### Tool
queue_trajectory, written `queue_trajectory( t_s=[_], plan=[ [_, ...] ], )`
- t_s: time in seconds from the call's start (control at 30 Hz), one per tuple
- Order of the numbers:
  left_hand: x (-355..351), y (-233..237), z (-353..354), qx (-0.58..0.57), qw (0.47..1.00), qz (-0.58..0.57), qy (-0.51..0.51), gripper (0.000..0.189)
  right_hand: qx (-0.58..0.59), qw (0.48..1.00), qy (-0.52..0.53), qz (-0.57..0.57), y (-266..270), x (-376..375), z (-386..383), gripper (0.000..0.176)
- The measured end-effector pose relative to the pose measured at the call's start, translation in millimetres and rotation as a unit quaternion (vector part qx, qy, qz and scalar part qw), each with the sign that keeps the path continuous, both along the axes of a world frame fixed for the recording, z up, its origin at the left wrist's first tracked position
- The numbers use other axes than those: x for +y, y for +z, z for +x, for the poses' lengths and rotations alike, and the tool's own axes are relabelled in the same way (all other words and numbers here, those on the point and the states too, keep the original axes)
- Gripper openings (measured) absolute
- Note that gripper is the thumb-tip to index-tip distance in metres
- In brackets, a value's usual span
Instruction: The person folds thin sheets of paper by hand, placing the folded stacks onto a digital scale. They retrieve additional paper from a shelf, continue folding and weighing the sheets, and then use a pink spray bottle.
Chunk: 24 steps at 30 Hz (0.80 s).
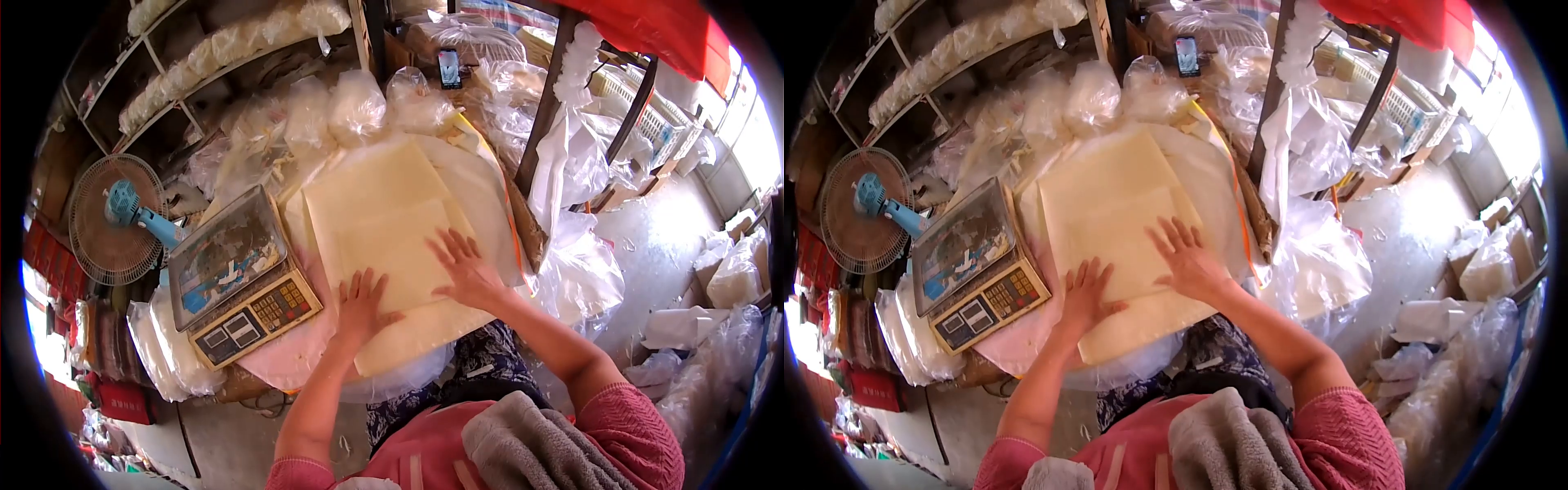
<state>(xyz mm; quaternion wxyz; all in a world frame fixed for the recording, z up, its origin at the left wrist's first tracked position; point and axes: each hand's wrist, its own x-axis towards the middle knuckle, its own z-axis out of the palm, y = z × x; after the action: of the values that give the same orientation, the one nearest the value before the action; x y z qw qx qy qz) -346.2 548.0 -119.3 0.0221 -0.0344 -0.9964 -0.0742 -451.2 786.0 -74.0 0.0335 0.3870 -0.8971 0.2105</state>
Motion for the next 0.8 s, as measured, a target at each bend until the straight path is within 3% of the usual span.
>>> queue_trajectory(
  t_s=[0.13,0.2,0.23,0.33,0.43,0.47,0.5,0.6,0.7,0.8],
  plan=[
    [-15,-6,-4,0.012,0.999,0.029,-0.039,0.074,-0.007,0.988,0.071,0.136,-11,12,-7,0.082],
    [-37,-3,-8,-0.024,0.997,0.041,-0.063,0.068,-0.007,0.985,0.134,0.108,-16,25,-21,0.080],
    [-46,1,-6,0.035,0.994,0.060,-0.086,0.054,-0.006,0.982,0.166,0.093,-18,33,-27,0.078],
    [-54,29,7,-0.011,0.963,0.269,0.021,0.038,-0.138,0.973,0.183,-0.023,-24,54,-36,0.067],
    [-45,18,-3,0.045,0.852,0.502,0.142,0.029,-0.335,0.924,-0.010,-0.185,-29,49,-38,0.048],
    [-43,11,-7,0.062,0.799,0.570,0.181,0.028,-0.307,0.935,-0.060,-0.165,-31,44,-40,0.044],
    [-44,-3,-18,0.100,0.840,0.474,0.246,0.035,-0.278,0.943,-0.110,-0.144,-32,36,-46,0.042],
    [-20,15,-36,0.139,0.873,0.340,0.321,0.043,-0.210,0.955,-0.185,-0.097,-35,14,-55,0.041],
    [-22,4,-49,0.172,0.963,-0.015,0.205,0.058,-0.198,0.951,-0.224,-0.074,-40,2,-62,0.040],
    [-2,5,-62,0.038,0.987,0.046,0.147,0.066,-0.201,0.952,-0.225,-0.042,-40,-1,-64,0.040]
  ],
)
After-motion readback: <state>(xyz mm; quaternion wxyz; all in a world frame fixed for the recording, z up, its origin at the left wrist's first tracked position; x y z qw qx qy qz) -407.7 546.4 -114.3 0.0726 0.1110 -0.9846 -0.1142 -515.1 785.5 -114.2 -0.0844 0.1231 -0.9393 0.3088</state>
